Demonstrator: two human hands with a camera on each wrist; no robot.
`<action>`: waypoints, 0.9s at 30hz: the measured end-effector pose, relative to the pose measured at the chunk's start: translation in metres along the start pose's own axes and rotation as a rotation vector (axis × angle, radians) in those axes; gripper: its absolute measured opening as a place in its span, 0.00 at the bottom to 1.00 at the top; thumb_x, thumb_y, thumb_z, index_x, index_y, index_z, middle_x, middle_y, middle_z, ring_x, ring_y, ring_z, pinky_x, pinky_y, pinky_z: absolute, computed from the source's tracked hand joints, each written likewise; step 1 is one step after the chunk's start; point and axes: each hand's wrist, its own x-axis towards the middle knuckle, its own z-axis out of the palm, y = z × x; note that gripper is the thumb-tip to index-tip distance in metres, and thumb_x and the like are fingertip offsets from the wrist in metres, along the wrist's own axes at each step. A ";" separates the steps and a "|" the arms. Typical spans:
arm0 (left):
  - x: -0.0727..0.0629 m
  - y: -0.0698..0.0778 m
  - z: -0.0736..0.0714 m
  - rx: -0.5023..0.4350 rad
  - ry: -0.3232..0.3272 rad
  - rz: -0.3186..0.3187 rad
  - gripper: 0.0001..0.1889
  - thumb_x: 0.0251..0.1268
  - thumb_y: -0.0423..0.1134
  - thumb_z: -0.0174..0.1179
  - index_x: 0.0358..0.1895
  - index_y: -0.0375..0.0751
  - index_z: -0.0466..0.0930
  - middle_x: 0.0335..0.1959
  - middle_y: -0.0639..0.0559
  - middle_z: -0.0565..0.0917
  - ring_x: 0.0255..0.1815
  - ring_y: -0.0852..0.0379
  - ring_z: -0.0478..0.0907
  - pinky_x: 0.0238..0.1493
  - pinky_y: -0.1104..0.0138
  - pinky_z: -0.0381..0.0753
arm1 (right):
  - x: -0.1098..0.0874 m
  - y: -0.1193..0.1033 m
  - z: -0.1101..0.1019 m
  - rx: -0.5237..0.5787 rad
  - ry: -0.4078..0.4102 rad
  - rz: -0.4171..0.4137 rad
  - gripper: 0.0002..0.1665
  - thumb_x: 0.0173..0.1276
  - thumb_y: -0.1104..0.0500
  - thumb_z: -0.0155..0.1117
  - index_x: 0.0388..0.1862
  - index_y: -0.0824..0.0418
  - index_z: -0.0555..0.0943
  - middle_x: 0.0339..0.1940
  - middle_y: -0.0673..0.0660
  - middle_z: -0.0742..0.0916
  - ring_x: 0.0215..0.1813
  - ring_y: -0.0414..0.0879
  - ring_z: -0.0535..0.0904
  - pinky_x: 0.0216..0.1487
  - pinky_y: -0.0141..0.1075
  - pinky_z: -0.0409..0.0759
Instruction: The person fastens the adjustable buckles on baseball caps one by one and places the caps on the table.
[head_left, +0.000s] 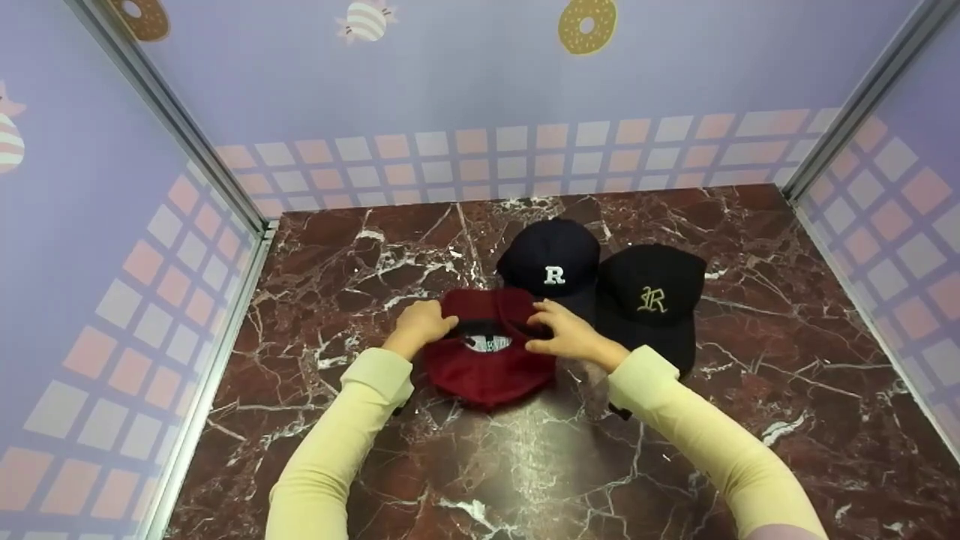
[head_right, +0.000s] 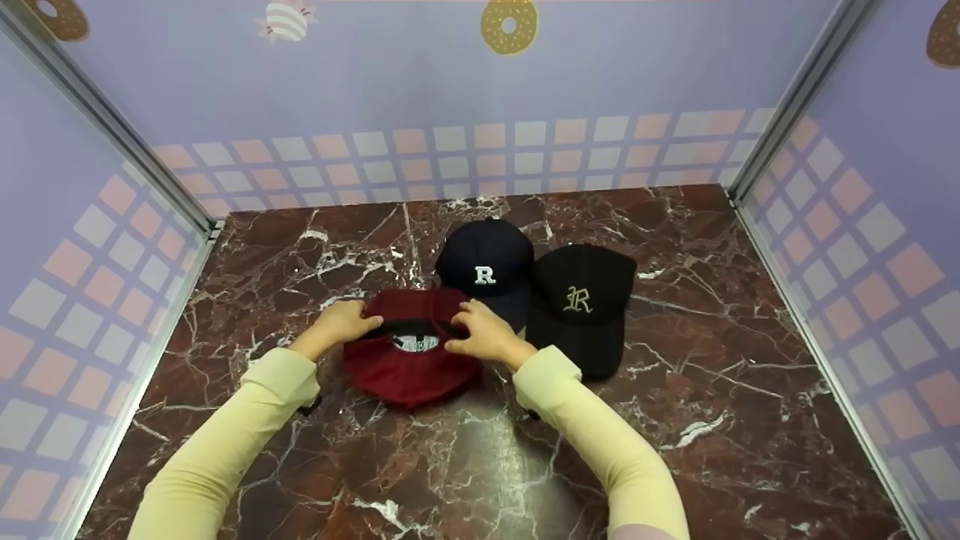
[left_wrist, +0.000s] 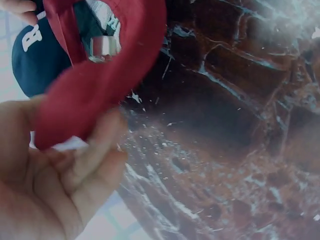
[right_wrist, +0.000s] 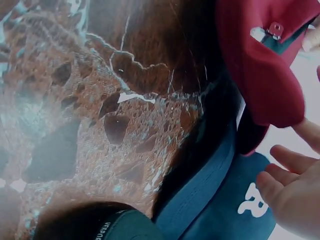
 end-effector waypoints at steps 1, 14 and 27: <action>-0.001 0.001 -0.001 0.015 0.014 -0.009 0.24 0.59 0.52 0.51 0.48 0.33 0.74 0.48 0.36 0.78 0.47 0.40 0.75 0.44 0.51 0.74 | -0.001 -0.001 0.001 -0.032 -0.009 -0.005 0.27 0.52 0.48 0.62 0.47 0.65 0.76 0.62 0.67 0.68 0.67 0.61 0.56 0.64 0.50 0.57; -0.018 0.009 0.005 0.233 -0.009 0.373 0.11 0.40 0.42 0.64 0.26 0.40 0.78 0.31 0.44 0.82 0.36 0.43 0.77 0.37 0.53 0.74 | -0.006 -0.007 0.022 -0.393 0.042 -0.203 0.18 0.51 0.53 0.63 0.39 0.63 0.79 0.56 0.62 0.76 0.66 0.55 0.61 0.62 0.52 0.59; -0.019 0.003 0.006 0.160 -0.014 0.383 0.07 0.41 0.32 0.54 0.25 0.41 0.80 0.28 0.49 0.81 0.30 0.48 0.77 0.32 0.56 0.74 | -0.008 -0.009 0.016 -0.061 0.022 -0.214 0.12 0.53 0.64 0.56 0.36 0.68 0.79 0.44 0.62 0.83 0.60 0.56 0.69 0.61 0.55 0.58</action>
